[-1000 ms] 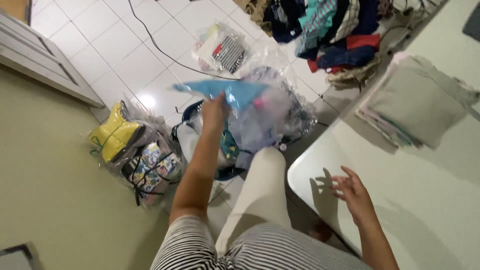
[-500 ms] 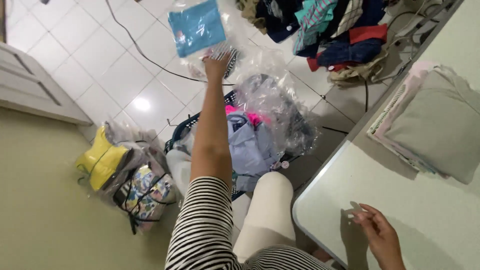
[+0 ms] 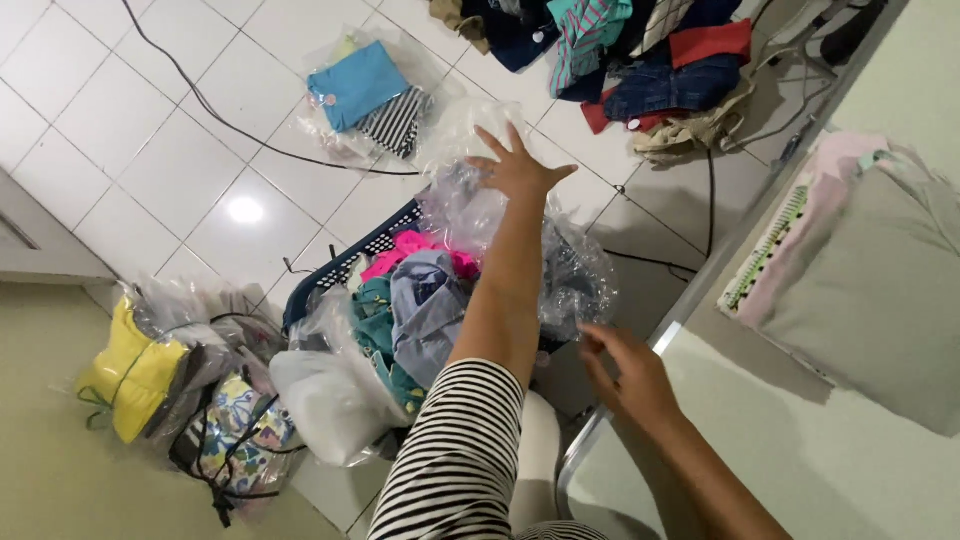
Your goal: Folding shirts and placing them into clear plastic bags for packaging.
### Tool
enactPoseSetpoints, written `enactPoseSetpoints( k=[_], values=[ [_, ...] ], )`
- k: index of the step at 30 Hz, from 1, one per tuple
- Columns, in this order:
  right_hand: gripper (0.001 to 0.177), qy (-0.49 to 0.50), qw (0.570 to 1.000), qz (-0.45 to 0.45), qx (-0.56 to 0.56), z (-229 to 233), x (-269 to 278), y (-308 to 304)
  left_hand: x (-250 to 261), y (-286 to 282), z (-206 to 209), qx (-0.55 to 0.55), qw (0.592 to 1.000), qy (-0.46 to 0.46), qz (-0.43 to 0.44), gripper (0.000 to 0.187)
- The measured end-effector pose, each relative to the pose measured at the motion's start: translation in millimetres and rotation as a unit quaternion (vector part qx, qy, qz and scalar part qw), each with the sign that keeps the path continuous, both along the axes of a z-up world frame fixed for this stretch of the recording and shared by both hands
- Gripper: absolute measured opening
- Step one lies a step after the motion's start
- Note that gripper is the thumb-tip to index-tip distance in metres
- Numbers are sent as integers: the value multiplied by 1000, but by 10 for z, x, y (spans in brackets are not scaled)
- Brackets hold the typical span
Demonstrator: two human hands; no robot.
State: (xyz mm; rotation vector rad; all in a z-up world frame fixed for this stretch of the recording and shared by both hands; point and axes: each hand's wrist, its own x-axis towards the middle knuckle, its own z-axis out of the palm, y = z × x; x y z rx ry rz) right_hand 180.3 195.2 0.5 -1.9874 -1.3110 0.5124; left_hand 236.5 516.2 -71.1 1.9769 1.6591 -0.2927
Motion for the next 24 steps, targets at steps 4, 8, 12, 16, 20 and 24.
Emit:
enactPoseSetpoints(
  k=[4, 8, 12, 16, 20, 24],
  values=[
    [39, 82, 997, -4, 2, -164, 97, 557, -53, -25, -377, -10, 999, 13, 52, 141],
    [35, 39, 997, 50, -46, -365, 414, 986, -1, 91, -1662, -7, 987, -36, 154, 120],
    [36, 128, 987, -8, -101, -583, 606, 1214, 87, 211, -2771, 118, 963, -142, 195, 50],
    [40, 167, 978, -26, -123, -815, 669, 1334, -253, 18, -2317, 238, 938, -199, 158, 35],
    [94, 257, 958, -114, -55, -698, 716, 1330, -598, -776, -589, 190, 820, -527, 114, 13],
    [70, 389, 901, -191, -25, -1883, 982, 891, -750, -1719, -621, 408, 756, -492, -143, 36]
  ],
)
